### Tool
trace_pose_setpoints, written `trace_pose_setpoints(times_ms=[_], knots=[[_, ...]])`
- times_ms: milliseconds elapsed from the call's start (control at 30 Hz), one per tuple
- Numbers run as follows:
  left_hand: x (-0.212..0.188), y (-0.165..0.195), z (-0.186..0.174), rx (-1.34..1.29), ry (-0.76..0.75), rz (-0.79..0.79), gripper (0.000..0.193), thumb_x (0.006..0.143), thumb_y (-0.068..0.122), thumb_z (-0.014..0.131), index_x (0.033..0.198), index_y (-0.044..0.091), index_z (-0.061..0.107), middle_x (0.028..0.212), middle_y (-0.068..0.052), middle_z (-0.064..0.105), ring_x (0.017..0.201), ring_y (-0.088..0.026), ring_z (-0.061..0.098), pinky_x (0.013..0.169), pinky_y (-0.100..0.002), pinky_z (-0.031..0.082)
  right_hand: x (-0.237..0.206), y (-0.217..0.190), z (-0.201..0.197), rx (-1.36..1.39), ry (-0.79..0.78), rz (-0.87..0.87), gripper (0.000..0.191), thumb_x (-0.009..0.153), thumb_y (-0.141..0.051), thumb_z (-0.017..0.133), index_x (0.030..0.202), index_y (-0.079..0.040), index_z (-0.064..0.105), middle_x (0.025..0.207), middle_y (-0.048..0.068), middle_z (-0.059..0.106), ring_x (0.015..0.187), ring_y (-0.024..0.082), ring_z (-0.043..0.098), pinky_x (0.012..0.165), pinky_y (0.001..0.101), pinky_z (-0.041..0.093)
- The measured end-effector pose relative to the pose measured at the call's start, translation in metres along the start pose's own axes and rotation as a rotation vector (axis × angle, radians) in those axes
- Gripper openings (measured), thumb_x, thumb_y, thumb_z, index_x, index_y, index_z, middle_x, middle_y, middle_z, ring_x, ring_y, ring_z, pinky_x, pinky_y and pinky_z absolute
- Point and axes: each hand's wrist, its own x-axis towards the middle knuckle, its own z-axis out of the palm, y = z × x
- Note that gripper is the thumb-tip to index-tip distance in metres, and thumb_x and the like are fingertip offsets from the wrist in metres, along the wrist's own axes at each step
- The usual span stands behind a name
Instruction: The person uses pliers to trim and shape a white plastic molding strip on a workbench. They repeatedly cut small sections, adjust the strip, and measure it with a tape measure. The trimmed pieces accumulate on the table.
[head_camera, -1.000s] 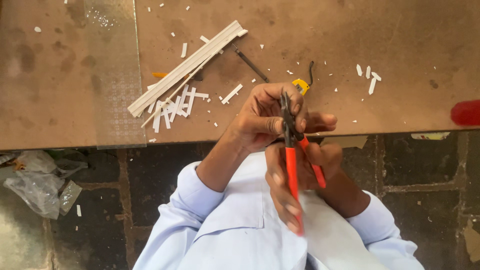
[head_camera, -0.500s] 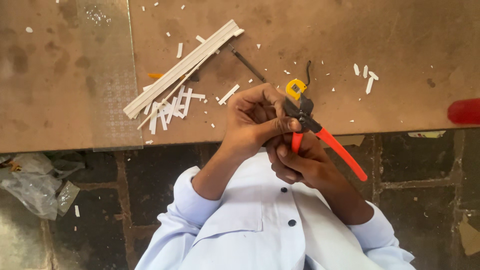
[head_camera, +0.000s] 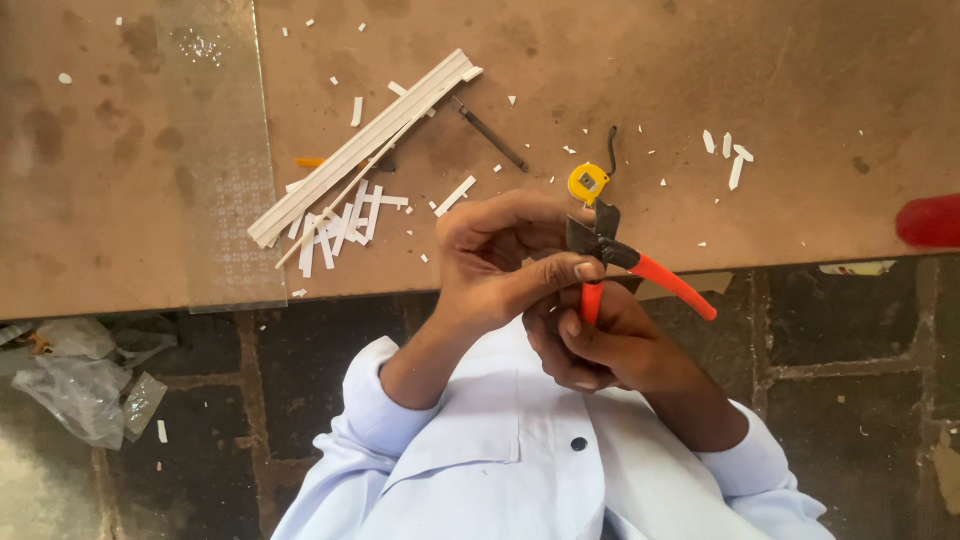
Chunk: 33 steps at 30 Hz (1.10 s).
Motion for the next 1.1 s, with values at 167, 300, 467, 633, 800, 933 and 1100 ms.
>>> trace_pose_setpoints(times_ms=[167, 300, 467, 633, 800, 933, 1100], knots=[[0.001, -0.001, 0.001, 0.08, 0.011, 0.003, 0.025, 0.098, -0.007, 0.076, 0.121, -0.012, 0.068, 0.107, -0.016, 0.073, 0.098, -0.018, 0.074, 0.09, -0.03, 0.063, 0.0, -0.005, 0.004, -0.024, 0.061, -0.004, 0.046, 0.106, -0.047, 0.053, 0.1, -0.001, 0.057, 0.06, 0.001, 0.05, 0.048, 0.007, 0.04, 0.043, 0.0241, 0.026], [0.004, -0.003, 0.005, 0.09, -0.013, -0.002, 0.019, 0.1, -0.006, 0.075, 0.117, -0.013, 0.068, 0.108, -0.016, 0.072, 0.1, -0.02, 0.074, 0.092, -0.032, 0.064, -0.002, -0.006, 0.004, -0.084, 0.099, -0.037, 0.048, 0.108, -0.047, 0.052, 0.102, 0.0, 0.058, 0.06, 0.0, 0.05, 0.05, 0.006, 0.041, 0.045, 0.0243, 0.027], [0.011, -0.008, 0.01, 0.171, -0.076, -0.012, 0.029, 0.099, 0.002, 0.075, 0.125, -0.008, 0.066, 0.12, -0.016, 0.066, 0.113, -0.024, 0.072, 0.106, -0.043, 0.061, -0.006, -0.004, 0.002, -0.009, 0.131, -0.041, 0.046, 0.108, -0.045, 0.054, 0.103, 0.0, 0.056, 0.06, 0.001, 0.049, 0.048, 0.007, 0.04, 0.044, 0.0246, 0.027], [0.015, -0.016, 0.007, 0.144, -0.116, -0.027, 0.028, 0.101, 0.012, 0.069, 0.125, -0.003, 0.066, 0.137, -0.014, 0.059, 0.13, -0.023, 0.063, 0.118, -0.047, 0.053, -0.014, -0.002, -0.004, 0.201, 0.053, -0.019, 0.043, 0.108, -0.042, 0.055, 0.109, 0.001, 0.055, 0.061, 0.003, 0.047, 0.048, 0.008, 0.036, 0.045, 0.0255, 0.027], [0.007, -0.034, -0.004, 0.023, -0.105, -0.239, 0.027, 0.104, 0.006, 0.068, 0.128, -0.007, 0.066, 0.123, -0.016, 0.07, 0.117, -0.021, 0.069, 0.11, -0.037, 0.055, -0.013, 0.003, -0.012, 0.38, 0.018, 0.067, 0.045, 0.108, -0.042, 0.055, 0.11, 0.003, 0.054, 0.059, 0.003, 0.044, 0.045, 0.008, 0.032, 0.044, 0.0262, 0.027], [0.001, -0.048, -0.018, -0.011, -0.056, -0.314, 0.019, 0.102, 0.004, 0.072, 0.116, -0.008, 0.068, 0.105, -0.013, 0.073, 0.099, -0.018, 0.071, 0.089, -0.032, 0.059, -0.01, 0.008, -0.02, 0.309, 0.021, 0.059, 0.046, 0.106, -0.043, 0.053, 0.111, 0.003, 0.056, 0.059, 0.005, 0.048, 0.044, 0.009, 0.034, 0.042, 0.0265, 0.029], [-0.006, -0.053, -0.03, -0.195, 0.107, -0.393, 0.018, 0.102, 0.006, 0.072, 0.111, -0.008, 0.066, 0.097, -0.013, 0.072, 0.074, -0.014, 0.066, 0.06, -0.025, 0.049, 0.002, 0.015, -0.024, -0.477, 0.274, 0.021, 0.05, 0.113, -0.042, 0.047, 0.091, 0.0, 0.06, 0.072, 0.006, 0.058, 0.063, 0.011, 0.053, 0.057, 0.0264, 0.043]])
